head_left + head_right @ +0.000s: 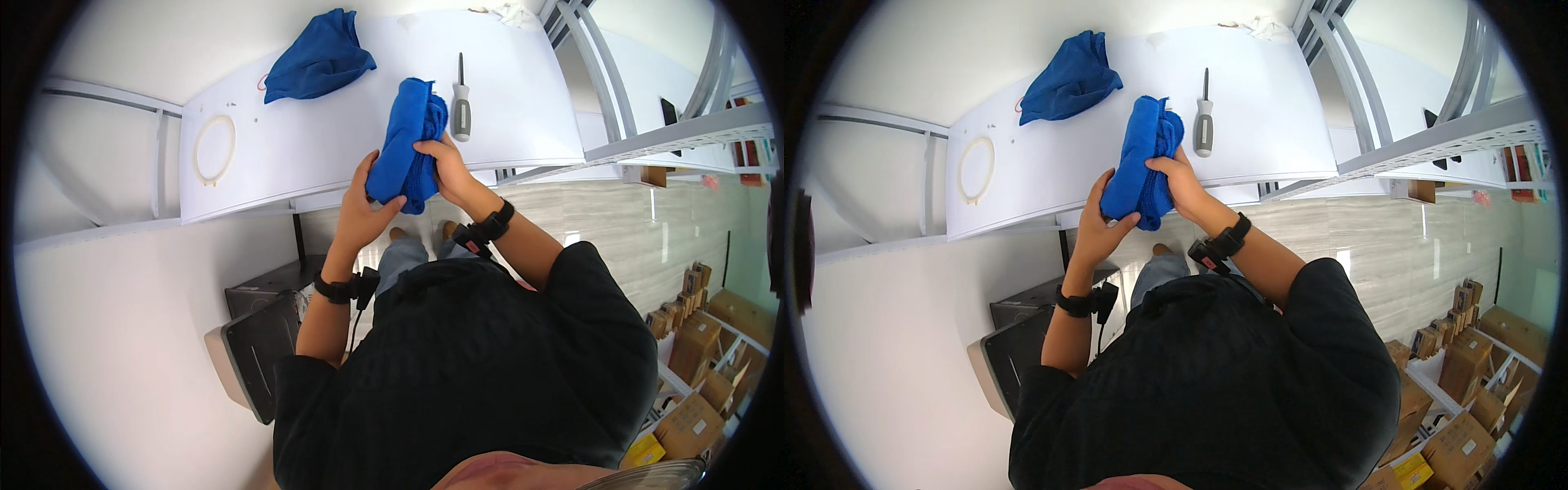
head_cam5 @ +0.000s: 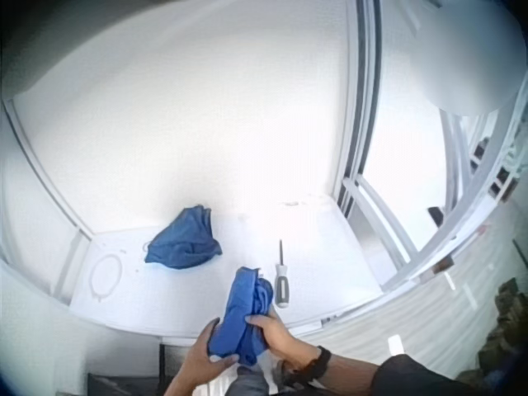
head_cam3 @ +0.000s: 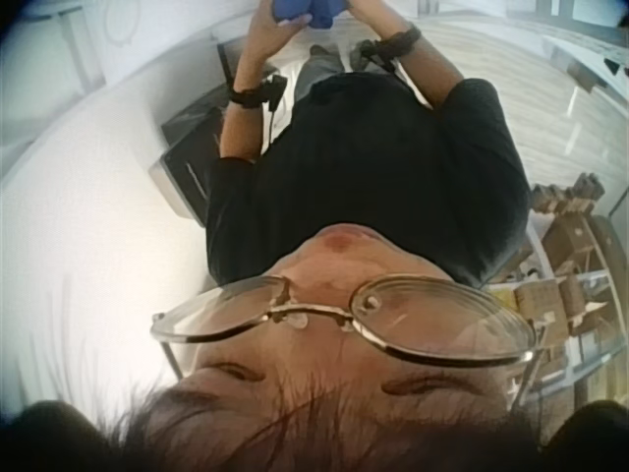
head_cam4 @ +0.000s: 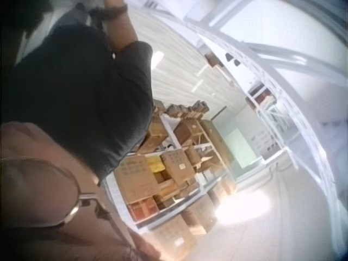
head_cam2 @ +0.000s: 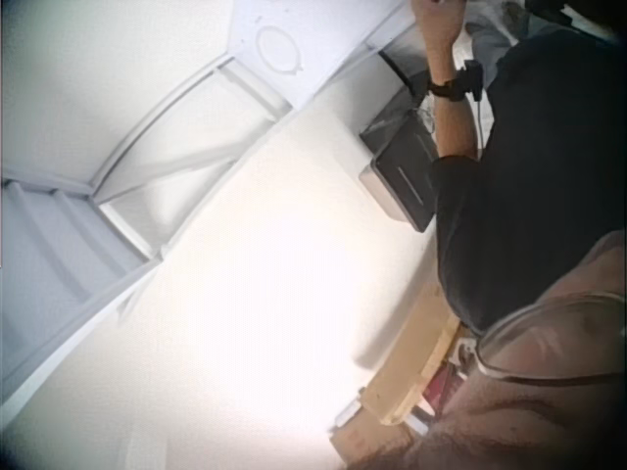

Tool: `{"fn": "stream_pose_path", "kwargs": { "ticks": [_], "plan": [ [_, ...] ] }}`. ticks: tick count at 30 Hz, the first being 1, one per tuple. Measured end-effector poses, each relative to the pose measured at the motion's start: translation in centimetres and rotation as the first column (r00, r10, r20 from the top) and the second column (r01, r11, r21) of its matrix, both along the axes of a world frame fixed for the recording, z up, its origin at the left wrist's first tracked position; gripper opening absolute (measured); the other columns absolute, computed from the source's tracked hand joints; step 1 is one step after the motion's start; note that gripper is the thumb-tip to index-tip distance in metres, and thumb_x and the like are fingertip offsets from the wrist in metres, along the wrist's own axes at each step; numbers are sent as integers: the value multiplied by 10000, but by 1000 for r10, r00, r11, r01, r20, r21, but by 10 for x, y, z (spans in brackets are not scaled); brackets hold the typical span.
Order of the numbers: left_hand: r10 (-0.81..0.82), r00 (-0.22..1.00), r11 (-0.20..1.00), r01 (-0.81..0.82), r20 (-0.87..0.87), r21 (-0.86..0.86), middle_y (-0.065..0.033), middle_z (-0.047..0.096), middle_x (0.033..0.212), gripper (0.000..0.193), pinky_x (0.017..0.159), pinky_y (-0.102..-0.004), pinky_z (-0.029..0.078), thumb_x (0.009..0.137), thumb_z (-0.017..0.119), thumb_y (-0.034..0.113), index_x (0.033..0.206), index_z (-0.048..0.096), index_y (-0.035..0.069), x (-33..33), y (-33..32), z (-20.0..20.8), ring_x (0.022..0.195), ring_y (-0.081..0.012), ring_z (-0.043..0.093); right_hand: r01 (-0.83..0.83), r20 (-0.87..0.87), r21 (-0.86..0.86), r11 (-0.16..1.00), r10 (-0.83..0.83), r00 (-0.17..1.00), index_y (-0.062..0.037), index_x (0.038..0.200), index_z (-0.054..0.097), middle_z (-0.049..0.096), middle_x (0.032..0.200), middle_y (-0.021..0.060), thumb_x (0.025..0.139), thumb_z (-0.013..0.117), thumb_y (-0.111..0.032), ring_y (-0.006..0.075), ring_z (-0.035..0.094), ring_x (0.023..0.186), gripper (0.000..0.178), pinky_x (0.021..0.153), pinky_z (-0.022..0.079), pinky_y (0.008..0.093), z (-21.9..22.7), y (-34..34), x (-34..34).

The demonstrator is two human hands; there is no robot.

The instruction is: The person uses a screwdriver to attach a screw to a metal shelf. They then wipe a beige and black electronic device with a blue cloth and place it on the shelf. Finally, they use the screwdriver to secure the device to the shelf with screws.

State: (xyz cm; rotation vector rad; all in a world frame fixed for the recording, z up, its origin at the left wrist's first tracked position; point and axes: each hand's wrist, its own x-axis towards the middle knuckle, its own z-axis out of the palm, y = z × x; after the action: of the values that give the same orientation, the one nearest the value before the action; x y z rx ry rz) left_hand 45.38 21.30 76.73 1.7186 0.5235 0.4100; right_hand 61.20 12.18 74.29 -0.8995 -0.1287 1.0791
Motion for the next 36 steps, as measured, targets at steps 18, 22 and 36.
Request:
{"fn": "stream_pose_path", "kwargs": {
  "ticks": [18, 22, 36],
  "plan": [
    [-261, 960, 653, 256, -106, 712, -124, 450, 1400, 736, 945, -403, 434, 669, 748, 140, 1348, 466, 105, 33, 68, -39, 1144, -327, 473, 344, 632, -513, 786, 75, 772, 68, 1353, 366, 549, 1171, 242, 774, 687, -102, 289, 596, 1003, 683, 821, 520, 359, -21, 56, 37],
    [-293, 931, 529, 348, -218, 774, -106, 386, 1447, 743, 963, -415, 424, 668, 763, 132, 1349, 469, 105, 38, 64, -41, 1187, -333, 432, 395, 736, -540, 743, 189, 651, -6, 1388, 367, 504, 1270, 223, 814, 668, -106, 310, 573, 1070, 656, 870, 509, 372, -24, 51, 35],
    [-252, 968, 850, 212, 19, 482, -161, 520, 1312, 717, 959, -401, 436, 719, 731, 42, 1374, 445, 96, 76, 57, -29, 1145, -347, 517, 646, 816, -516, 563, 552, 171, -17, 1280, 456, 562, 1113, 231, 768, 723, -325, 397, 625, 925, 655, 769, 523, 445, -11, -16, 76]
  ]
}}
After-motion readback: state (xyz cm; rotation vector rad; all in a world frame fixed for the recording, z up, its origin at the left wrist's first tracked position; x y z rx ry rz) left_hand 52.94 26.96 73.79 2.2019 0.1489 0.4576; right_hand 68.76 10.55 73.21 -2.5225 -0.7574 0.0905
